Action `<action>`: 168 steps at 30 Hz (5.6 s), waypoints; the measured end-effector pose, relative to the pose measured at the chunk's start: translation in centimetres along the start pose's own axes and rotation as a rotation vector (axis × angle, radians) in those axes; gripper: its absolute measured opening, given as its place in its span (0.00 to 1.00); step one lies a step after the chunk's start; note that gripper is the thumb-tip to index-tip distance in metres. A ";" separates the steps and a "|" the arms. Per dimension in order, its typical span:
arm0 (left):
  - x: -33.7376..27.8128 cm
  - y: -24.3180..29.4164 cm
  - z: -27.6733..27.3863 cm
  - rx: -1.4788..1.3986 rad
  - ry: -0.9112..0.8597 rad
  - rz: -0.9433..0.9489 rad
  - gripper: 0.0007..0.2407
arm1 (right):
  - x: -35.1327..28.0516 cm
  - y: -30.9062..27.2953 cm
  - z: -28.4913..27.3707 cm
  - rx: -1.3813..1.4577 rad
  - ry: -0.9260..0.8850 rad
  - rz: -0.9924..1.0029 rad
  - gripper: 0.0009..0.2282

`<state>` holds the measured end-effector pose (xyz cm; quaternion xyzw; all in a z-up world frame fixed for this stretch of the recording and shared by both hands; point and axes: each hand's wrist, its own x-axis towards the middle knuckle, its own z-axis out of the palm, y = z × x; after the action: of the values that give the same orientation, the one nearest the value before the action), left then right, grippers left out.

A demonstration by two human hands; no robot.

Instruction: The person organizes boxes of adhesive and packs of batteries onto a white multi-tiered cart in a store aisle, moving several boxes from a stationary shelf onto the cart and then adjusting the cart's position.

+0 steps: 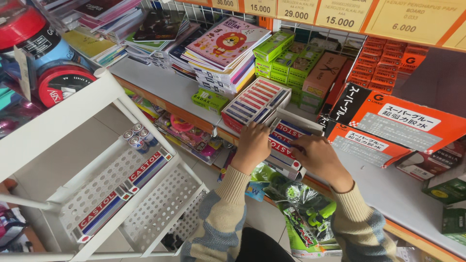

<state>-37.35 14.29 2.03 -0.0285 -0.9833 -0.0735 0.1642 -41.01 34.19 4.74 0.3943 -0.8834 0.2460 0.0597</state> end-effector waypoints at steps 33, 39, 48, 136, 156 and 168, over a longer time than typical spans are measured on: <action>-10.1 3.7 -6.4 -0.923 0.633 -0.060 0.27 | 1.5 -9.4 4.6 1.290 0.282 -0.082 0.35; -11.1 -0.9 -4.1 -1.076 0.570 -0.051 0.19 | 2.0 -9.7 4.0 1.340 0.369 -0.002 0.33; -1.6 0.2 -6.7 -0.512 -0.233 0.013 0.14 | 0.7 -5.4 -0.3 1.275 0.520 0.266 0.19; -28.9 -11.3 -12.4 -1.027 0.827 -0.778 0.18 | 7.0 -26.3 17.6 1.023 0.234 -0.254 0.18; -27.5 -11.7 -13.2 -0.715 0.757 -0.876 0.19 | 7.4 -26.6 17.8 0.761 0.344 -0.288 0.13; -27.4 -12.6 -12.7 -0.681 0.777 -0.882 0.18 | 7.2 -26.1 17.9 0.240 0.487 -0.617 0.18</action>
<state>-8.41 -0.96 3.27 0.3536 -0.6946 -0.4440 0.4420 -25.37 5.93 1.37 0.5750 -0.6490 0.4039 0.2916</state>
